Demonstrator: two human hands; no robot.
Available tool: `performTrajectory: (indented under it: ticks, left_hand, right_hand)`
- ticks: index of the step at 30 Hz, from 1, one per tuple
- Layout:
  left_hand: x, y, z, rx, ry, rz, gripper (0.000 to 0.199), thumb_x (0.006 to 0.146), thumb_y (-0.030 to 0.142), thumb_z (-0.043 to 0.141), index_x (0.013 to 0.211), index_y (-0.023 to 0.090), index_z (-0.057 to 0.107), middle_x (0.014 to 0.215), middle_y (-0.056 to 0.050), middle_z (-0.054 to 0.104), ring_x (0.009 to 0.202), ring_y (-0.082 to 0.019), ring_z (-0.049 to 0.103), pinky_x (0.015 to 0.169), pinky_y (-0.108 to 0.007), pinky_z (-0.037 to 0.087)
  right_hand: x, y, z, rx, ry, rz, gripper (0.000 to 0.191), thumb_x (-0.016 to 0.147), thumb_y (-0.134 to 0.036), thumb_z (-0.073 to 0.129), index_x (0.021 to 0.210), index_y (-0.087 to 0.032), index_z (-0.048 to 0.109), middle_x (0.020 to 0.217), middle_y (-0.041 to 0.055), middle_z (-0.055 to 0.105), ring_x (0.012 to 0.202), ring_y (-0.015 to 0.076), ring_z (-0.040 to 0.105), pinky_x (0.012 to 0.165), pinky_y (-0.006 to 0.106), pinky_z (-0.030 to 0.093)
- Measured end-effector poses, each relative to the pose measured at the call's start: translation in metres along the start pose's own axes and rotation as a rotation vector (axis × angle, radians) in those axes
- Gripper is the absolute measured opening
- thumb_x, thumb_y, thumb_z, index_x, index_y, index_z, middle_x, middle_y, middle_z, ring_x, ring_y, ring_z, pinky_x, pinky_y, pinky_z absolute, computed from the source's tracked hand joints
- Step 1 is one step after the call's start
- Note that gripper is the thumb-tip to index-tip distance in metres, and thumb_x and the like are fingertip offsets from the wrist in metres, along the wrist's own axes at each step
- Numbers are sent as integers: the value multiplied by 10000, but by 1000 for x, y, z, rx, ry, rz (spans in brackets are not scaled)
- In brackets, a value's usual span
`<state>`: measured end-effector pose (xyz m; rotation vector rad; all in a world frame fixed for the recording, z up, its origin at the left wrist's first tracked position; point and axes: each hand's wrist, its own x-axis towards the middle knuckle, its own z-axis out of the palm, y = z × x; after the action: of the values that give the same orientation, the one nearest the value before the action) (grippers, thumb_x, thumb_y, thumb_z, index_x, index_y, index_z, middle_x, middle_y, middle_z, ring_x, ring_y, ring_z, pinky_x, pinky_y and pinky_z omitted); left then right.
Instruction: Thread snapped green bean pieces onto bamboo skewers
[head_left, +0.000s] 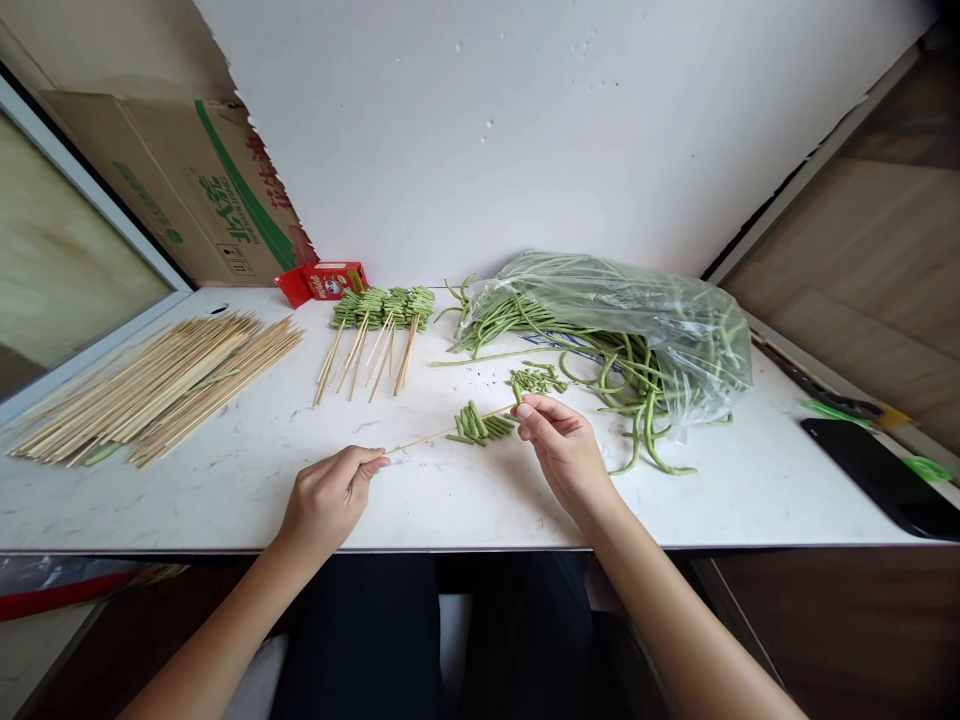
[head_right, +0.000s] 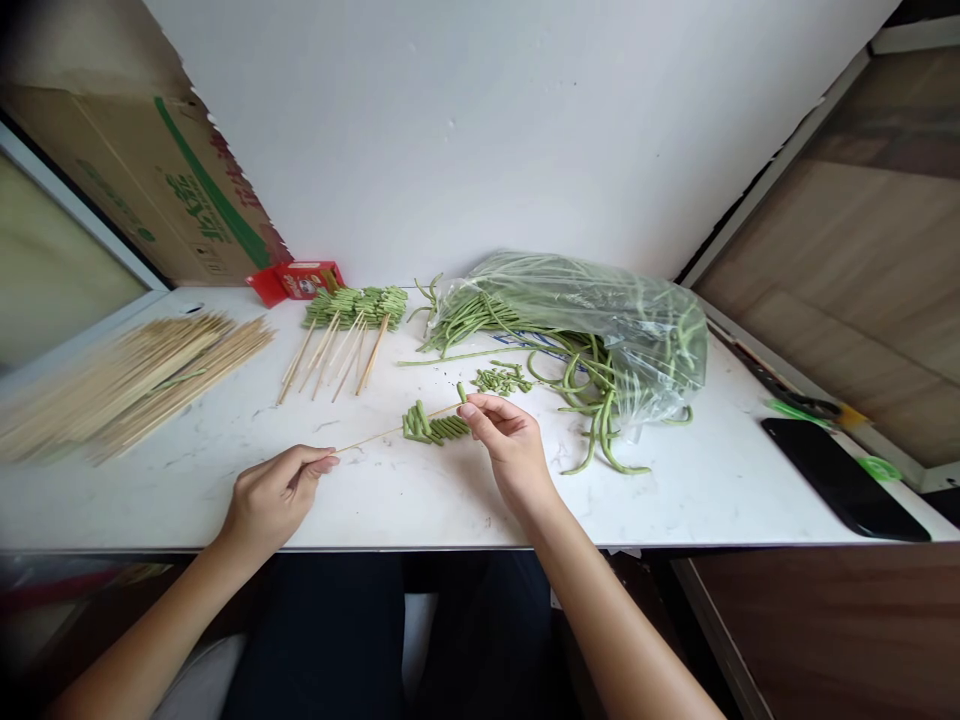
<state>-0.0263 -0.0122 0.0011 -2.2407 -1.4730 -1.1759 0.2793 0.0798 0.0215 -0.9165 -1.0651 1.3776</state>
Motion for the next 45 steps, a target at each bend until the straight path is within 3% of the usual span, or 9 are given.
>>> performTrajectory:
  ticks: [5, 9, 13, 16, 20, 23, 29, 41, 45]
  left_hand:
    - [-2, -4, -1, 7, -72, -18, 272, 978, 21, 465, 974, 197, 673, 743, 25, 729, 673, -127, 741, 662, -227, 602]
    - [0, -3, -2, 0, -155, -30, 258, 977, 44, 447, 907, 193, 645, 660, 49, 640, 570, -101, 663, 590, -204, 551]
    - [3, -1, -1, -37, -207, -48, 251, 1019, 80, 443, 984, 185, 669, 688, 41, 676, 603, -102, 694, 591, -192, 546]
    - [3, 1, 0, -17, -144, -47, 185, 1056, 144, 508, 1135, 177, 672, 769, 23, 743, 687, -122, 749, 655, -204, 578]
    - [2, 2, 0, 1, -35, -7, 48, 1038, 172, 614, 1021, 189, 656, 864, 1, 803, 709, -128, 772, 679, -208, 598]
    - [1, 1, -1, -11, -50, -13, 117, 1034, 112, 565, 1002, 191, 645, 808, 12, 782, 698, -126, 767, 673, -206, 599]
    - [1, -2, -1, -45, -193, -39, 284, 949, -11, 417, 939, 197, 610, 694, 55, 648, 626, -86, 684, 646, -178, 556]
    - [1, -3, 0, -108, -252, -74, 304, 858, -35, 402, 896, 203, 586, 675, 64, 604, 607, -76, 656, 626, -152, 521]
    - [2, -3, -1, -122, -275, -92, 301, 846, -34, 399, 860, 204, 582, 663, 60, 594, 579, -75, 617, 602, -152, 506]
  right_hand:
    - [-5, -4, 4, -45, -16, -49, 243, 782, -451, 929, 937, -292, 830, 1015, 40, 765, 845, 199, 630, 817, 380, 518]
    - [-9, -13, 6, -138, -46, -146, 202, 818, -430, 905, 939, -288, 831, 996, 48, 766, 877, 215, 644, 802, 378, 522]
    - [-10, -17, 7, -167, -45, -203, 225, 813, -433, 904, 948, -267, 833, 1004, 57, 781, 895, 219, 667, 802, 374, 542]
    - [-8, -15, 7, -132, 25, -163, 252, 793, -431, 921, 959, -261, 835, 1010, 53, 790, 868, 201, 670, 788, 358, 552]
    - [-7, -14, 8, -95, 73, -113, 287, 761, -435, 942, 958, -254, 835, 981, 47, 786, 819, 178, 655, 766, 344, 550]
    - [-9, -12, 9, -100, 49, -120, 285, 780, -442, 929, 970, -256, 831, 985, 48, 780, 819, 179, 659, 766, 348, 555]
    - [-13, -9, 14, -128, -38, -205, 211, 846, -412, 888, 965, -252, 820, 1025, 61, 772, 934, 214, 690, 799, 358, 559]
    - [-21, 5, 22, -208, -171, -232, 129, 933, -384, 810, 973, -262, 800, 1065, 70, 764, 969, 221, 682, 815, 368, 529]
    - [-19, 6, 21, -296, -162, -325, 127, 939, -384, 803, 978, -264, 790, 1064, 77, 739, 1007, 233, 665, 790, 365, 508]
